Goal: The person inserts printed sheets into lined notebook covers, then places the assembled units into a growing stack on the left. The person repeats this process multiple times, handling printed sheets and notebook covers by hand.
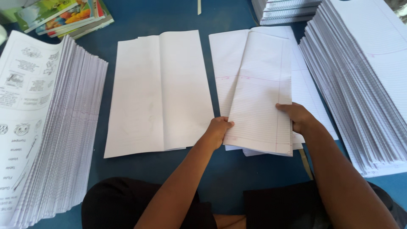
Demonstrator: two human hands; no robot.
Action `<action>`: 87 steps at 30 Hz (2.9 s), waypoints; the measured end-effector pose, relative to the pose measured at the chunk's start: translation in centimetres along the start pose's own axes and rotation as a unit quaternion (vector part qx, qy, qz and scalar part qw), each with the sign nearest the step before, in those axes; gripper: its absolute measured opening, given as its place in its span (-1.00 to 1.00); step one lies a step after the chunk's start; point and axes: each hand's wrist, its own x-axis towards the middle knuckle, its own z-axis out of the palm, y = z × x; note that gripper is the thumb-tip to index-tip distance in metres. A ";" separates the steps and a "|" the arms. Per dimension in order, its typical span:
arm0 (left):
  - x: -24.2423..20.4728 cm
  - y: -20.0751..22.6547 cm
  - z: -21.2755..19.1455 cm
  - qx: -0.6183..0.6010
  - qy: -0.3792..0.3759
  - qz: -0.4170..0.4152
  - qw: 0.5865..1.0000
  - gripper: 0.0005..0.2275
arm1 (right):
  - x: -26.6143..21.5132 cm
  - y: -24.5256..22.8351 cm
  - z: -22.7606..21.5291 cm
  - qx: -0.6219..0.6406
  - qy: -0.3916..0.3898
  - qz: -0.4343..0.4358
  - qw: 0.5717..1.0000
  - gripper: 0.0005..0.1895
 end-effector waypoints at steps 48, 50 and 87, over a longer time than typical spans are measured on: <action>-9.2 4.2 -37.5 0.232 0.509 0.104 0.822 -0.62 | -1.7 0.0 24.1 -0.160 -0.147 -0.189 0.958 -0.38; -8.9 4.2 -37.5 0.209 0.509 0.105 0.828 -0.66 | -1.1 0.3 24.2 -0.156 -0.151 -0.193 0.957 -0.37; -13.1 6.7 -33.6 0.329 0.534 0.159 0.762 -0.86 | -1.1 0.7 24.0 -0.139 -0.158 -0.151 0.966 -0.35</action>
